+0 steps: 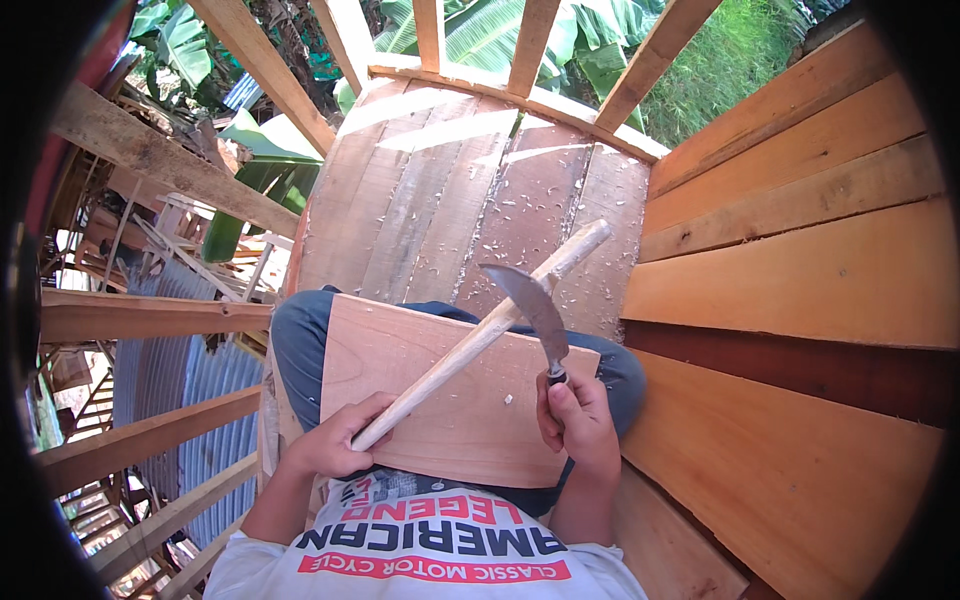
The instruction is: The person sits on the floor of a wooden structure and uses a curved knife to shave and shape a long piece of wood. They hold the wood against their leg and repeatedly scrape the surface to remove bark and smooth the wood.
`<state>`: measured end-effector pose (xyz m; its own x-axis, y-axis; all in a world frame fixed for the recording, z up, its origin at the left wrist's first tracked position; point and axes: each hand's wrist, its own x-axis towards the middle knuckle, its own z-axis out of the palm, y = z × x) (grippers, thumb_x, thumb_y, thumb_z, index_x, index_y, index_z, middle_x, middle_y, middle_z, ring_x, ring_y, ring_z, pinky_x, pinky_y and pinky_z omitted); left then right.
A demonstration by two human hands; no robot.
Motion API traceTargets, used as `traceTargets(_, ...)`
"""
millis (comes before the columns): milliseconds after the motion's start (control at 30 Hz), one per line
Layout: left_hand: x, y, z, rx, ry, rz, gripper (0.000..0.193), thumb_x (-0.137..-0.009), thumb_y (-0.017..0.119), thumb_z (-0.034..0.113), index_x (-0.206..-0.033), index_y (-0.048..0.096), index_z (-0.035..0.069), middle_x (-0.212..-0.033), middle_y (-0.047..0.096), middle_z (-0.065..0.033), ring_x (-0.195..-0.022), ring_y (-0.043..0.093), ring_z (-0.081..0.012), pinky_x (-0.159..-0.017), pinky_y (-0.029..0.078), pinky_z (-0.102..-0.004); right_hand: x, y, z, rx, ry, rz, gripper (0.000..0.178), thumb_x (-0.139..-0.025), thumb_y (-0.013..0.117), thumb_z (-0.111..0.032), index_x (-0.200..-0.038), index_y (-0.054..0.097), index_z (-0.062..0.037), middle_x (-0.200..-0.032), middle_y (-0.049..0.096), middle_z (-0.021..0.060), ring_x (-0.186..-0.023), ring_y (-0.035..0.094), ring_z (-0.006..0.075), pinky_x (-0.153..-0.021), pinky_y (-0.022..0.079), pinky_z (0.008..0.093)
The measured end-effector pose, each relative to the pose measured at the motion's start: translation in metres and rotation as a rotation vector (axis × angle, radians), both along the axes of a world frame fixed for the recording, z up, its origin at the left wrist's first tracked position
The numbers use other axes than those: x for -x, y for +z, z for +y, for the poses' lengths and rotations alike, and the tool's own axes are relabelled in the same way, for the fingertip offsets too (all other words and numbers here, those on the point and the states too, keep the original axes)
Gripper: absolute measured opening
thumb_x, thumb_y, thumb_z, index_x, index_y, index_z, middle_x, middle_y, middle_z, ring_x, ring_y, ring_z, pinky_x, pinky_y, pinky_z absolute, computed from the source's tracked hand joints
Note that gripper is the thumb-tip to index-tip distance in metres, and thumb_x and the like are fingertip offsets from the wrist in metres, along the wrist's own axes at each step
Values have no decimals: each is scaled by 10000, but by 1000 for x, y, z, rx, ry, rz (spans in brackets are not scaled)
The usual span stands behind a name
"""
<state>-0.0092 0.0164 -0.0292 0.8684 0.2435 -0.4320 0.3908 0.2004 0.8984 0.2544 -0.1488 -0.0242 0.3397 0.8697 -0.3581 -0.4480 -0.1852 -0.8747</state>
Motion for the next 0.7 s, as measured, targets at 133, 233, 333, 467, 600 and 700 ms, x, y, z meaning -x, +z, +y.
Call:
traceTargets(133, -4, 2, 4, 54, -10, 28, 662, -596, 508, -37, -1253, 480, 35, -732, 437, 6, -668, 425, -102, -624, 361, -243, 1, 3, 4, 1, 13, -4, 401, -976, 497, -415, -848, 457, -37, -502, 396, 5, -331, 345, 57, -298, 283, 206)
traceTargets(233, -4, 1, 6, 84, -18, 28, 668, -604, 508, -36, -1267, 474, 40, -734, 440, 2, -672, 430, -107, -628, 366, -245, -3, -1, 7, 16, -138, -149, 387, -981, 496, -396, -850, 461, -33, -506, 399, 2, -330, 341, 54, -296, 280, 204)
traceTargets(333, -3, -2, 6, 68, -33, 5, 687, -621, 515, -28, -1301, 453, 50, -741, 446, -4, -678, 441, -114, -638, 377, -250, -4, -8, 2, 16, 37, -247, 364, -995, 474, -375, -854, 465, -39, -507, 402, -5, -329, 333, 53, -290, 262, 199)
traceTargets(467, 6, -14, 6, -37, -68, -80, 736, -651, 530, -11, -1370, 387, 50, -799, 506, -54, -731, 521, -170, -687, 426, -294, -2, -17, 5, -43, -385, -114, 361, -998, 466, -387, -842, 439, -63, -502, 371, -10, -330, 328, 58, -290, 268, 205)
traceTargets(600, 13, -11, 6, -70, -99, -103, 757, -673, 543, 7, -1400, 331, 4, -927, 549, -142, -840, 566, -253, -765, 441, -328, -18, -14, -4, -97, -375, 15, 377, -1000, 429, -432, -837, 375, -97, -487, 327, -4, -283, 270, 71, -232, 242, 215)
traceTargets(700, 20, -29, -4, -109, -49, -203, 767, -673, 540, 27, -1407, 319, -4, -994, 562, -207, -875, 573, -284, -793, 441, -330, -12, -8, 0, -90, -460, -20, 370, -998, 436, -421, -835, 376, -95, -489, 337, 1, -274, 263, 70, -226, 238, 211)
